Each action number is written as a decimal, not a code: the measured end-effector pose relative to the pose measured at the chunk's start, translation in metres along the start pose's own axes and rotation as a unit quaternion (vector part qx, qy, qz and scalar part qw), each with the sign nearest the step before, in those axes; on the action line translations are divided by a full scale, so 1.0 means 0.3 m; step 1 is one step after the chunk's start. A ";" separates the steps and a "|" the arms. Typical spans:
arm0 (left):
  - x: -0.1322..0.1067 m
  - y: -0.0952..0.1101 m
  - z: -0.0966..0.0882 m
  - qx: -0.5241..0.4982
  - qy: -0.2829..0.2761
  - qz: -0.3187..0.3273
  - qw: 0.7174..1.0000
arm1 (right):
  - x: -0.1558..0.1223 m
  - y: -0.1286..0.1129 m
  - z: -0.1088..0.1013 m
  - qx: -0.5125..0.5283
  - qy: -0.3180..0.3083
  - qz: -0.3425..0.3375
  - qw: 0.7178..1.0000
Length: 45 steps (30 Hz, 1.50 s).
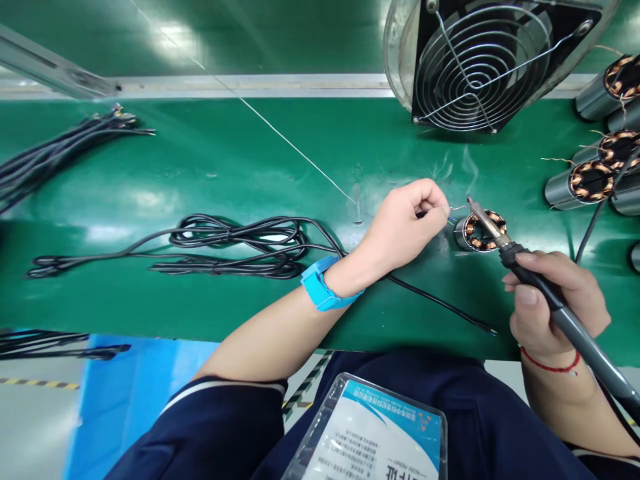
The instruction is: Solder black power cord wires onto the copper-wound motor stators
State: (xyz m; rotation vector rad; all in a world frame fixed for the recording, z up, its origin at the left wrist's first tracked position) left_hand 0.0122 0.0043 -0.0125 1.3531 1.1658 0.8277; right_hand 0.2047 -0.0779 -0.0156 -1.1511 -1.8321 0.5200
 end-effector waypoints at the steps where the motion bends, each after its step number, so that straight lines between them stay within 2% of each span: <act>1: 0.000 0.000 0.000 0.000 0.000 0.000 1.000 | 0.007 -0.001 0.004 0.010 0.012 -0.023 1.000; 5: 0.001 -0.002 0.000 0.001 0.001 0.002 1.000 | 0.021 0.006 0.016 0.019 0.040 -0.072 0.996; 11: 0.005 -0.016 -0.001 0.011 -0.003 0.008 1.000 | 0.023 0.003 0.009 -0.005 0.011 -0.063 0.998; 15: 0.008 -0.023 0.001 0.013 -0.008 0.016 1.000 | 0.012 0.018 0.025 -0.004 0.007 -0.081 0.997; 19: 0.007 -0.033 0.001 0.001 -0.012 0.044 0.999 | 0.011 0.032 0.047 0.000 0.016 -0.039 0.999; 23: 0.008 -0.045 -0.003 -0.028 -0.007 0.063 0.998 | 0.073 -0.009 0.047 -0.034 0.011 0.020 0.999; 28: 0.008 -0.038 -0.008 -0.037 -0.010 0.070 0.997 | 0.162 -0.041 0.073 -0.132 -0.070 -0.006 0.989; 31: 0.005 -0.031 -0.010 -0.024 -0.011 0.079 0.996 | 0.173 -0.021 0.104 -0.151 -0.064 -0.004 0.986; 35: 0.000 -0.030 -0.013 -0.047 -0.056 0.112 0.991 | 0.161 0.002 0.122 -0.121 -0.041 0.012 0.992; 37: -0.004 -0.026 -0.020 -0.027 -0.072 0.151 0.986 | 0.156 0.008 0.122 -0.081 -0.027 0.020 0.996; 41: -0.014 -0.005 -0.037 0.107 -0.088 0.243 0.960 | 0.150 0.022 0.128 -0.011 0.006 0.032 0.999; 43: -0.016 0.003 -0.040 0.151 -0.092 0.251 0.952 | 0.149 0.029 0.132 0.007 0.012 0.039 0.999; 45: -0.015 0.003 -0.039 0.152 -0.079 0.220 0.960 | 0.148 0.031 0.134 0.017 0.004 0.047 0.999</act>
Point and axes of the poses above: each hand's wrist, its own x-axis towards the middle knuckle, its own z-axis out of the palm, y = z × x, the point moved 1 cm from there along x, towards the middle knuckle, and after that the axes turned 4 degrees about -y, right-handed, at the moved point
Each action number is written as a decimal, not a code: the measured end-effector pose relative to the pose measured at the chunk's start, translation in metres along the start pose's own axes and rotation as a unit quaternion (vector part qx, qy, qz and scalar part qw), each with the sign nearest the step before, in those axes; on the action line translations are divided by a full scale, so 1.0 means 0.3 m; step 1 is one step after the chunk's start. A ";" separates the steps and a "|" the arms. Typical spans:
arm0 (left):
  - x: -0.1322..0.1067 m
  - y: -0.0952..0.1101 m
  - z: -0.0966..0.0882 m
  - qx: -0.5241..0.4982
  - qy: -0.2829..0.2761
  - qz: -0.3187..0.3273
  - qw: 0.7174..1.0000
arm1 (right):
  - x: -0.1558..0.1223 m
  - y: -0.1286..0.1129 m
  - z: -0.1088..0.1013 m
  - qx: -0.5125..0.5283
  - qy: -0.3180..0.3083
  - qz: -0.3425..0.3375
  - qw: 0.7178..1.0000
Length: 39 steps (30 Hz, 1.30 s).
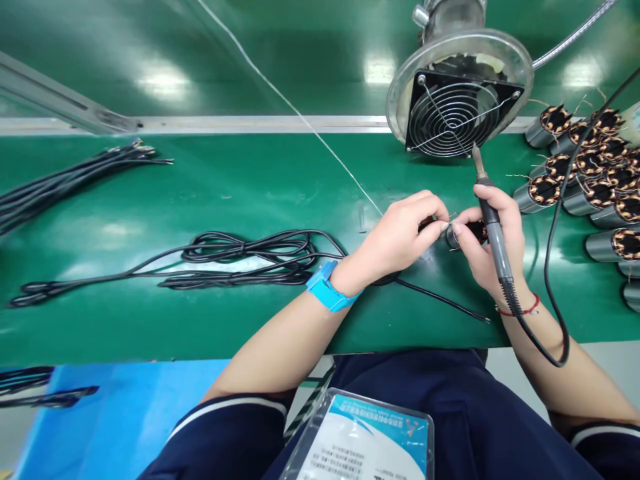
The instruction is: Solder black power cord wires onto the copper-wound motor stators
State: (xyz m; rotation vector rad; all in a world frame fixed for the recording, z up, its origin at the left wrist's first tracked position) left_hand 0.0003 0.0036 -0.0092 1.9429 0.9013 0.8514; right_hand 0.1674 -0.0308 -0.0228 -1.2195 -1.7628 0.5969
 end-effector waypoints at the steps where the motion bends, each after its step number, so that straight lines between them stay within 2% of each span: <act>1: 0.001 -0.002 0.003 -0.015 0.008 -0.028 0.999 | -0.002 -0.001 -0.002 -0.001 -0.006 0.004 1.000; 5: -0.002 -0.015 0.019 -0.074 0.004 -0.131 0.989 | -0.029 -0.020 -0.034 -0.041 0.018 -0.001 0.999; 9: -0.007 -0.009 0.028 -0.055 -0.032 -0.152 0.986 | -0.096 -0.035 -0.075 -0.047 0.069 -0.043 0.996; 14: -0.006 0.007 0.034 -0.057 -0.006 -0.189 0.980 | -0.168 -0.029 -0.099 -0.024 0.100 -0.093 0.990; 20: -0.007 0.014 0.037 -0.051 0.008 -0.195 0.979 | -0.167 -0.027 -0.088 0.005 0.104 -0.152 0.983; 30: -0.018 -0.013 0.043 -0.070 0.017 -0.159 0.985 | -0.172 -0.031 -0.079 -0.027 0.076 -0.112 0.990; 39: -0.014 -0.005 0.044 -0.077 0.016 -0.173 0.982 | -0.163 -0.029 -0.086 -0.025 0.090 -0.122 0.988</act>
Point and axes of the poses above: each hand's wrist, its own x-axis towards the middle knuckle, its own z-axis out of the palm, y = z × x, the point moved 1 cm from there along x, towards the middle knuckle, and after that the axes turned 4 degrees about -y, right-handed, at the moved point
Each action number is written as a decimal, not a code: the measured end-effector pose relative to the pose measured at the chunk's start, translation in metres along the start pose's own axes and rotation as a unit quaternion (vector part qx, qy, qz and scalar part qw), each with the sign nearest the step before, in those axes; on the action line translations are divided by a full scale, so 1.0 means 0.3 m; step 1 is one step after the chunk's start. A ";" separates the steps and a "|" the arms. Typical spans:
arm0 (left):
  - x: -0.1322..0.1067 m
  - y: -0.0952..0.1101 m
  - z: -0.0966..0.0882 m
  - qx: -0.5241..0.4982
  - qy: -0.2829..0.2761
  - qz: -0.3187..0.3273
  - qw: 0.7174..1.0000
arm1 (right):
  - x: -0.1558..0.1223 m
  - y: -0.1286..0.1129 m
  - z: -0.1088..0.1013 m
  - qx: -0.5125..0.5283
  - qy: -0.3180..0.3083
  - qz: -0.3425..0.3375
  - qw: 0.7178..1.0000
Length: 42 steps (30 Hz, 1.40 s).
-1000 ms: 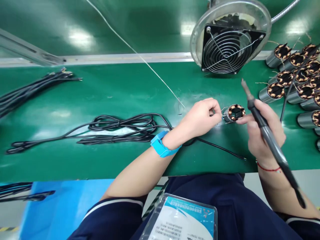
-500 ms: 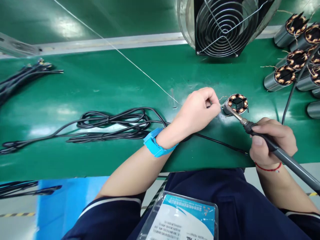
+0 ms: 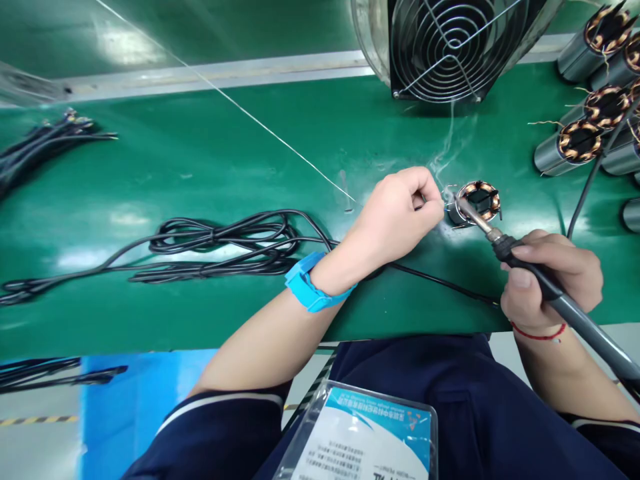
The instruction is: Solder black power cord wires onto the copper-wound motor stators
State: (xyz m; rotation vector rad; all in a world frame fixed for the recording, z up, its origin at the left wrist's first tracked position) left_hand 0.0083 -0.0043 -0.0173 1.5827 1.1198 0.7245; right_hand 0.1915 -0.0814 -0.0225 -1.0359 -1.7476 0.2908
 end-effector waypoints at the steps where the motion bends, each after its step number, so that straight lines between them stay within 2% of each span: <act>1: 0.000 0.001 0.000 0.000 0.000 0.000 1.000 | 0.002 0.001 -0.001 -0.002 0.005 -0.006 1.000; 4: 0.001 0.001 0.000 -0.004 0.000 0.006 1.000 | 0.008 -0.005 0.002 -0.019 -0.012 0.000 1.000; 10: 0.000 0.000 -0.001 0.004 0.006 0.010 1.000 | 0.057 -0.059 -0.003 -0.046 -0.114 0.114 0.986; 14: 0.003 -0.005 0.000 0.002 0.007 0.022 1.000 | 0.116 -0.076 -0.003 -0.106 -0.203 0.103 0.968; 16: 0.006 -0.009 0.001 0.002 0.008 0.023 1.000 | 0.131 -0.072 0.007 -0.143 -0.228 0.091 0.959; 21: 0.008 -0.001 0.000 0.002 0.003 0.002 1.000 | 0.121 -0.059 0.038 -0.153 -0.216 0.095 0.960; 25: 0.003 0.019 -0.005 -0.047 -0.018 -0.020 0.999 | 0.114 -0.053 0.052 -0.153 -0.157 0.120 0.968; 29: -0.005 0.035 -0.009 -0.072 -0.037 -0.019 0.997 | 0.116 -0.044 0.076 -0.164 -0.144 0.099 0.971; 35: -0.018 0.047 -0.020 0.002 0.000 0.092 0.996 | 0.114 -0.031 0.090 -0.102 -0.123 0.122 0.980; 42: -0.026 0.046 -0.024 0.131 -0.002 0.203 0.970 | 0.107 -0.014 0.096 -0.055 -0.108 0.149 0.981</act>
Point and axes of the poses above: each hand's wrist, its own x-axis towards the middle knuckle, its own z-axis out of the palm, y = z × x, the point moved 1 cm from there along x, towards the middle knuckle, and after that the axes turned 4 degrees about -y, right-handed, at the moved point
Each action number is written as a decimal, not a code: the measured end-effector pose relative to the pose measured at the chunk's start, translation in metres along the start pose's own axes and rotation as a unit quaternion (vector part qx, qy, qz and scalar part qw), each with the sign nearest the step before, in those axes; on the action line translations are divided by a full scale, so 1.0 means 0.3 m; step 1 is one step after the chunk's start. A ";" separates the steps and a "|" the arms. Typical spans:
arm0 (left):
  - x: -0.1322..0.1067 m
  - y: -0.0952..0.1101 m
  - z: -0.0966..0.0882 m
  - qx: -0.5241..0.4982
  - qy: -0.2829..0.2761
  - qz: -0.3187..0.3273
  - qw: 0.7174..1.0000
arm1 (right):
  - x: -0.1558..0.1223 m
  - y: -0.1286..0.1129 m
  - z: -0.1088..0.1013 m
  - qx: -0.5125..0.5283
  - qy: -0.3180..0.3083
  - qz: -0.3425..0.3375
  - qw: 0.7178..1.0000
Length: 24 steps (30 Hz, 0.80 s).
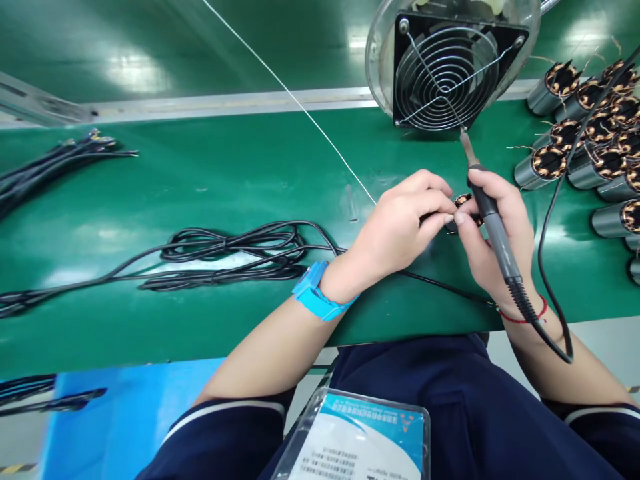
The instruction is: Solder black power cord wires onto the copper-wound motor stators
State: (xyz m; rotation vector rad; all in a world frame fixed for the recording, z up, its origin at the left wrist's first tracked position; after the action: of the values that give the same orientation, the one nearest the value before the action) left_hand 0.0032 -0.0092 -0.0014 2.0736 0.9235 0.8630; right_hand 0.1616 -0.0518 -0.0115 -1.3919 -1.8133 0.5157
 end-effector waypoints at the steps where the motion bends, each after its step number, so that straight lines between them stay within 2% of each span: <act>1: -0.001 -0.001 0.002 0.010 -0.002 0.009 1.000 | 0.002 0.002 0.003 0.004 0.006 0.001 1.000; 7: -0.005 -0.003 0.004 0.041 0.009 0.013 0.999 | 0.003 0.016 -0.006 0.038 0.003 0.007 0.999; 12: 0.002 -0.010 -0.003 0.037 -0.005 -0.038 0.999 | -0.020 0.028 -0.049 -0.019 -0.081 -0.041 0.996; 14: 0.005 -0.016 -0.003 0.033 -0.011 -0.066 0.997 | -0.021 0.034 -0.053 -0.041 -0.095 -0.056 0.993; 19: 0.009 -0.030 0.000 0.009 -0.010 -0.120 0.993 | 0.004 0.046 -0.030 -0.098 -0.047 -0.042 0.993; 24: 0.011 -0.036 -0.003 -0.039 -0.010 -0.137 0.990 | -0.010 0.043 -0.033 -0.105 -0.020 -0.050 0.993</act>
State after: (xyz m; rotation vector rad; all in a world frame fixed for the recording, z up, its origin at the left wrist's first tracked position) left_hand 0.0006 -0.0007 -0.0084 1.8316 1.1155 0.7185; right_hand 0.1776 -0.0519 -0.0158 -1.4281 -2.0055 0.3091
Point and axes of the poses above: each hand's wrist, its own x-axis towards the middle knuckle, its own z-axis out of the palm, y = z × x, the point moved 1 cm from there along x, towards the middle knuckle, and after that the axes turned 4 degrees about -y, right-handed, at the moved point
